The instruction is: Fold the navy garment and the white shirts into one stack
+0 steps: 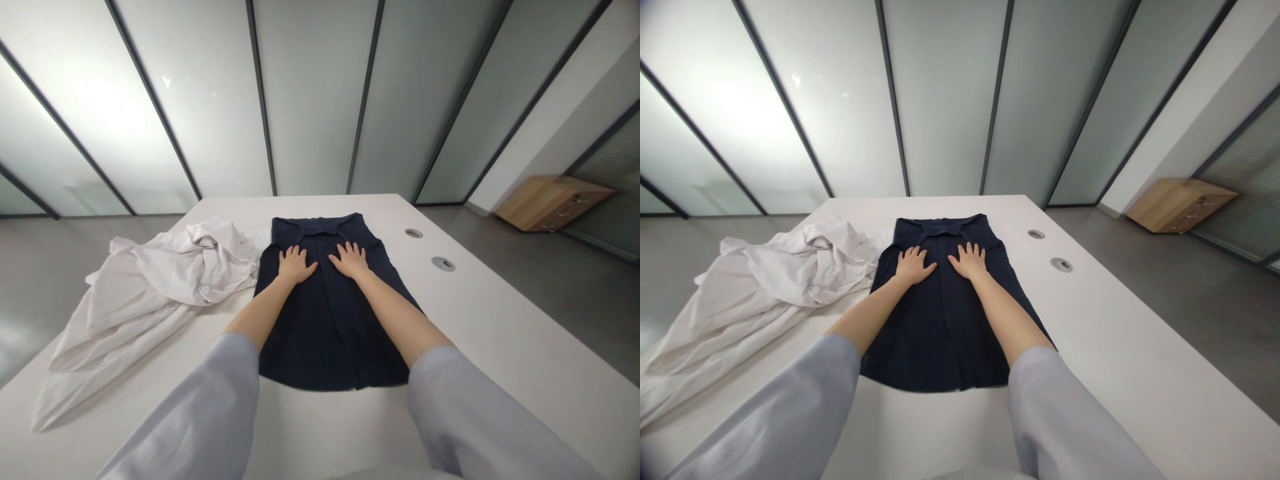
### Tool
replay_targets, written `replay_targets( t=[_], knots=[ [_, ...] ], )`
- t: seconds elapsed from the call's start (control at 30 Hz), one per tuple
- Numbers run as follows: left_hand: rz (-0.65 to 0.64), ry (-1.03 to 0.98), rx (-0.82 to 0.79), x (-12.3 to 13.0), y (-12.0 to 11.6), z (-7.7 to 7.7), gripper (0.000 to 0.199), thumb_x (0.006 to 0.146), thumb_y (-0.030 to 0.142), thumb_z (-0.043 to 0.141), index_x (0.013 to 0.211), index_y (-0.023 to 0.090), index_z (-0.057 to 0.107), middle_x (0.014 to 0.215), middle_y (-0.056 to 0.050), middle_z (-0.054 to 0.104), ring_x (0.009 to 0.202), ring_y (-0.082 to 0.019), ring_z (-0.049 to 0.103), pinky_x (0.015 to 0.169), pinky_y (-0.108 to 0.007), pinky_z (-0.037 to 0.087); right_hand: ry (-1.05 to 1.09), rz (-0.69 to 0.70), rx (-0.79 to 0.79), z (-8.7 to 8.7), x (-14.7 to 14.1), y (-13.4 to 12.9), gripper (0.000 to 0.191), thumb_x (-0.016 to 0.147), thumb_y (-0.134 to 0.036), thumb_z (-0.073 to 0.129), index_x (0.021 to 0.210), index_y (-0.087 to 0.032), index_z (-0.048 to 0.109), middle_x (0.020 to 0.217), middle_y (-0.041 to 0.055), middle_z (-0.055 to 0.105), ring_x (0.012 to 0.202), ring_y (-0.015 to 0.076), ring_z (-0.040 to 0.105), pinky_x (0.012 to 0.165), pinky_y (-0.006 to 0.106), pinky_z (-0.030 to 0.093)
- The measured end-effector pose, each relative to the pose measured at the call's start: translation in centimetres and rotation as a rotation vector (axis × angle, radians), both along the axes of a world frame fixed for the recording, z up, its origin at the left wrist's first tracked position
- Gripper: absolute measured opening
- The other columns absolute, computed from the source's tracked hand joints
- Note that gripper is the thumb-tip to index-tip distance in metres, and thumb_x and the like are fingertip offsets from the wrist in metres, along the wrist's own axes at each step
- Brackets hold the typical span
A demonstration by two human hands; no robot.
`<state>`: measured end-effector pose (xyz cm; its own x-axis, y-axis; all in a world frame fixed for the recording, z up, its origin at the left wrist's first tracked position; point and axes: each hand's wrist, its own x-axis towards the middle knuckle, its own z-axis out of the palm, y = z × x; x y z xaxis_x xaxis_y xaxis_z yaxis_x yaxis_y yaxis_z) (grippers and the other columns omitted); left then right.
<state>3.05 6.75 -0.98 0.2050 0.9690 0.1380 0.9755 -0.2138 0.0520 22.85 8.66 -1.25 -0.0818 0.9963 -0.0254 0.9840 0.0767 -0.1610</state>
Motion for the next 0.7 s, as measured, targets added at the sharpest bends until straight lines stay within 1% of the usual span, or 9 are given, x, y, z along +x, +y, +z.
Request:
replay_targets(
  t=[0.03,0.1,0.17,0.23,0.3,0.37,0.43,0.5,0.7],
  knots=[
    [-0.005,0.0,0.023,-0.1,-0.5,0.0,0.067,0.089,0.061,0.029,0.136,0.016,0.047,0.147,-0.016,0.039,0.136,-0.033,0.03,0.109,-0.054,0.024,-0.011,0.014,0.009,0.0,0.1,-0.4,0.074,0.092,-0.064,0.021,0.149,-0.017,0.03,0.156,0.0152,0.02,0.142,0.0371,0.014,0.112,0.056,0.01],
    [0.002,0.0,-0.002,-0.2,-1.7,-0.1,0.065,0.09,0.058,0.029,0.137,0.016,0.047,0.147,-0.016,0.039,0.136,-0.033,0.032,0.109,-0.054,0.025,-0.028,0.041,0.002,-0.2,0.5,-1.4,0.072,0.092,-0.063,0.021,0.148,-0.018,0.032,0.155,0.0144,0.022,0.142,0.0367,0.015,0.112,0.056,0.011],
    [0.02,0.003,-0.084,-0.5,-3.0,-0.3,0.069,0.09,0.061,0.028,0.142,0.017,0.041,0.151,-0.016,0.034,0.138,-0.036,0.027,0.108,-0.058,0.023,-0.031,0.05,-0.022,-0.4,0.9,-2.8,0.073,0.091,-0.065,0.022,0.148,-0.02,0.032,0.156,0.0139,0.022,0.141,0.0379,0.016,0.111,0.059,0.011],
    [0.033,0.009,-0.146,-0.7,-4.4,-0.5,0.075,0.088,0.066,0.025,0.146,0.019,0.034,0.154,-0.016,0.027,0.141,-0.039,0.02,0.108,-0.063,0.018,-0.028,0.03,-0.041,-0.7,1.2,-4.3,0.075,0.09,-0.067,0.022,0.149,-0.021,0.029,0.156,0.0144,0.02,0.141,0.0404,0.014,0.109,0.062,0.009],
    [0.045,0.012,-0.167,-0.8,-5.5,-0.7,0.078,0.087,0.069,0.022,0.148,0.021,0.03,0.156,-0.014,0.023,0.142,-0.04,0.016,0.108,-0.065,0.014,-0.025,-0.001,-0.057,-1.0,1.4,-5.8,0.079,0.088,-0.071,0.021,0.15,-0.021,0.027,0.156,0.0156,0.018,0.141,0.0431,0.012,0.108,0.066,0.007],
    [0.062,0.013,-0.173,-0.9,-6.2,-0.9,0.081,0.085,0.071,0.019,0.149,0.023,0.027,0.157,-0.013,0.02,0.142,-0.041,0.014,0.108,-0.066,0.014,-0.02,-0.022,-0.068,-1.2,1.4,-6.8,0.082,0.087,-0.073,0.019,0.151,-0.021,0.025,0.157,0.0159,0.016,0.141,0.0443,0.01,0.107,0.068,0.006],
    [0.074,0.016,-0.176,-0.9,-6.4,-1.0,0.082,0.085,0.073,0.018,0.15,0.024,0.026,0.157,-0.012,0.019,0.142,-0.041,0.013,0.108,-0.067,0.013,-0.015,-0.024,-0.075,-1.3,1.3,-7.4,0.083,0.087,-0.074,0.018,0.151,-0.021,0.023,0.157,0.0154,0.014,0.141,0.044,0.009,0.107,0.067,0.006],
    [0.077,0.018,-0.181,-0.9,-6.2,-1.0,0.082,0.084,0.073,0.017,0.15,0.025,0.024,0.158,-0.012,0.018,0.142,-0.041,0.014,0.107,-0.067,0.013,-0.016,-0.021,-0.079,-1.2,1.2,-7.4,0.083,0.087,-0.073,0.017,0.151,-0.022,0.022,0.158,0.0146,0.012,0.141,0.0429,0.008,0.107,0.067,0.006],
    [0.071,0.017,-0.204,-1.0,-4.3,-0.6,0.082,0.085,0.072,0.017,0.151,0.024,0.023,0.158,-0.012,0.015,0.143,-0.04,0.011,0.108,-0.066,0.013,-0.014,-0.024,-0.075,-0.6,0.8,-5.7,0.081,0.088,-0.071,0.018,0.151,-0.022,0.022,0.158,0.0136,0.011,0.142,0.042,0.008,0.107,0.066,0.007]
  ],
)
